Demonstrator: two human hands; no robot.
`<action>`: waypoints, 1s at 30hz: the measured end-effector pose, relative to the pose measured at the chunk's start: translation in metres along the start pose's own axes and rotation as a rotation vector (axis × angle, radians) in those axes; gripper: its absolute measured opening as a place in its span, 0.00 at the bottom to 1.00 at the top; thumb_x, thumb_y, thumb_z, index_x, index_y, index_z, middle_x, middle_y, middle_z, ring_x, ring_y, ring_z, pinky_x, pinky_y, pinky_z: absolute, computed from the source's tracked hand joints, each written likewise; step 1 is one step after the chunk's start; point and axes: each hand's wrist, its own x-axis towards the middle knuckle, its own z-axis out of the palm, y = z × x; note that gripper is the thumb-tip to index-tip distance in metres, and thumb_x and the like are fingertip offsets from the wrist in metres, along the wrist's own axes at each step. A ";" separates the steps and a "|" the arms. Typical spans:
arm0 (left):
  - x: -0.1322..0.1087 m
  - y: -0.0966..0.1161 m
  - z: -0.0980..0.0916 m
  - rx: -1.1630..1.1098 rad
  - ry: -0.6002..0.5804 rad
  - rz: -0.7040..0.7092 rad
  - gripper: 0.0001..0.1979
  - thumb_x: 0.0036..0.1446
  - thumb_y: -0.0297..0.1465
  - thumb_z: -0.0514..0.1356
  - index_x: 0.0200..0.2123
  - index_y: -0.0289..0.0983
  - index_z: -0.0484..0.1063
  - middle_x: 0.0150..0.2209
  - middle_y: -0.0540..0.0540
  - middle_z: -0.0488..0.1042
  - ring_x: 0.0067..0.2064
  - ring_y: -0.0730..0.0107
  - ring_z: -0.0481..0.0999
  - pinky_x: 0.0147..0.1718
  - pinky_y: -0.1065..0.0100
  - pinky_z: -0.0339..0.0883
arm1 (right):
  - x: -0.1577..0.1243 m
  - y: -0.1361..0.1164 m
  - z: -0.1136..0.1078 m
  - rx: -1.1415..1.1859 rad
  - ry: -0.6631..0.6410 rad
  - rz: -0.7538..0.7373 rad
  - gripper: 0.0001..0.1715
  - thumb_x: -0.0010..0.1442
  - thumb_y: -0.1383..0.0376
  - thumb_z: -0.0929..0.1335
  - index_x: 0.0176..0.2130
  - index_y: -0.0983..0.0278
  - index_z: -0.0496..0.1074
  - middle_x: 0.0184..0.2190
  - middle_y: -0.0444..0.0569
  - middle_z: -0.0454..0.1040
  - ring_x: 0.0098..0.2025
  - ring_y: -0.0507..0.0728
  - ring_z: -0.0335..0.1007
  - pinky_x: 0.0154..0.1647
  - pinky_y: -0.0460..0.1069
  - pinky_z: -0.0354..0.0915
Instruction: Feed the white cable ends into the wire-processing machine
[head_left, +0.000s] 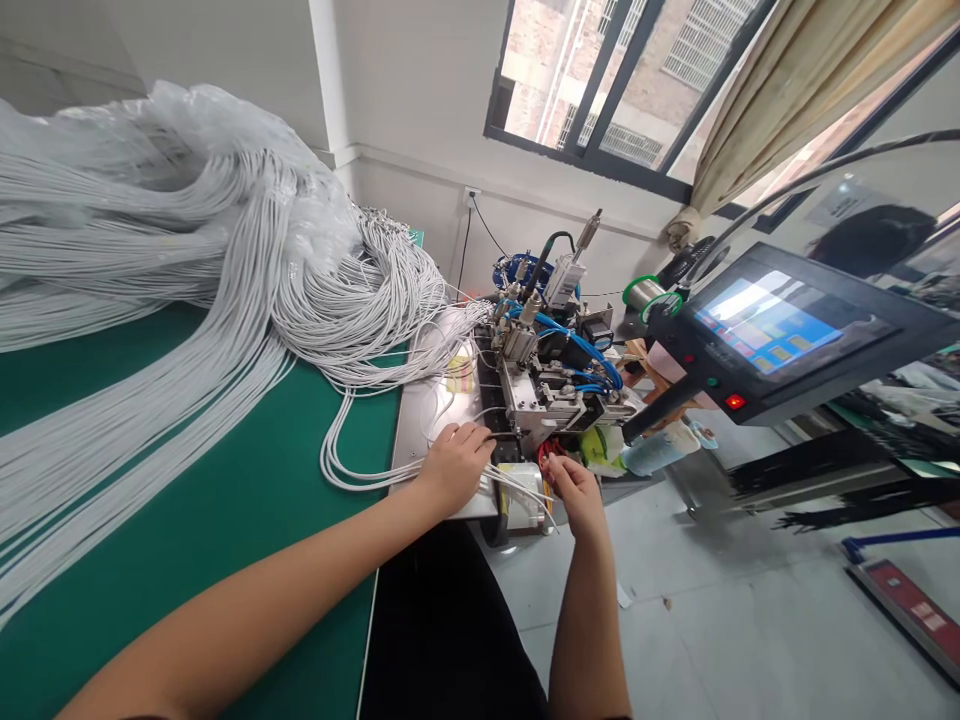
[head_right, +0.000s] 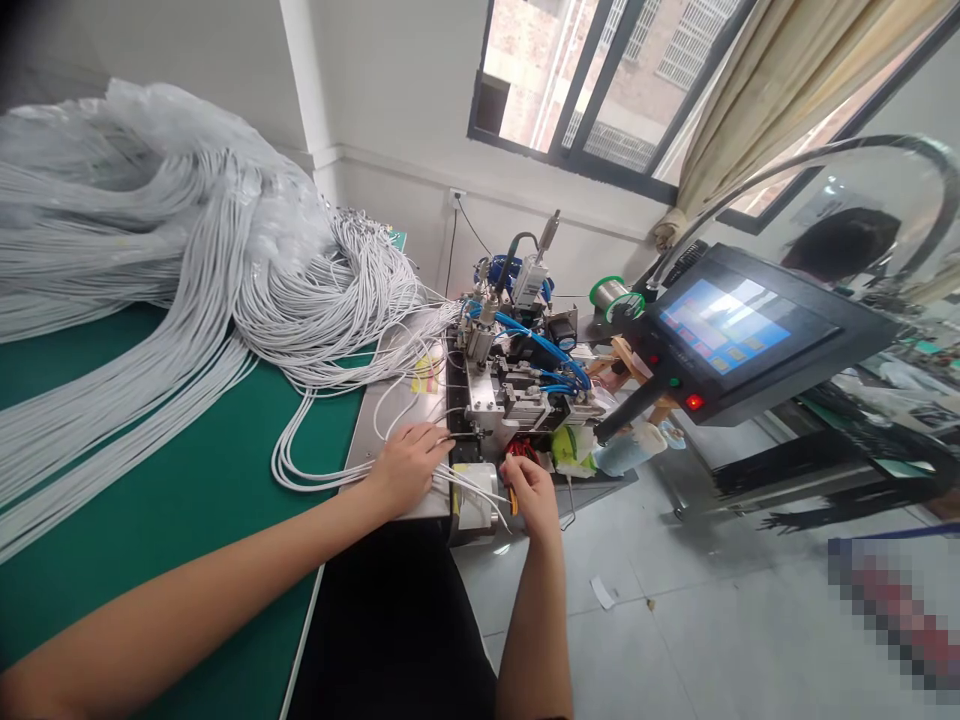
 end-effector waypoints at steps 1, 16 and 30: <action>0.000 0.000 0.000 0.000 0.017 -0.008 0.20 0.54 0.23 0.54 0.52 0.34 0.69 0.54 0.41 0.69 0.55 0.57 0.65 0.52 0.56 0.58 | -0.006 -0.005 -0.007 -0.031 -0.051 -0.019 0.23 0.59 0.49 0.66 0.26 0.64 0.71 0.21 0.44 0.65 0.25 0.52 0.58 0.26 0.46 0.55; -0.004 -0.002 -0.007 -0.067 0.116 0.368 0.14 0.63 0.27 0.49 0.49 0.40 0.68 0.28 0.50 0.72 0.29 0.71 0.72 0.25 0.72 0.61 | -0.011 -0.023 -0.007 0.020 -0.020 -0.073 0.15 0.56 0.54 0.70 0.29 0.63 0.72 0.23 0.43 0.66 0.24 0.51 0.56 0.25 0.46 0.53; -0.003 0.002 0.000 -0.021 0.175 0.227 0.16 0.68 0.30 0.43 0.33 0.36 0.67 0.30 0.46 0.67 0.33 0.69 0.67 0.30 0.69 0.60 | 0.002 -0.017 0.032 0.341 0.163 0.020 0.21 0.48 0.51 0.74 0.34 0.65 0.76 0.23 0.47 0.71 0.20 0.49 0.57 0.20 0.45 0.53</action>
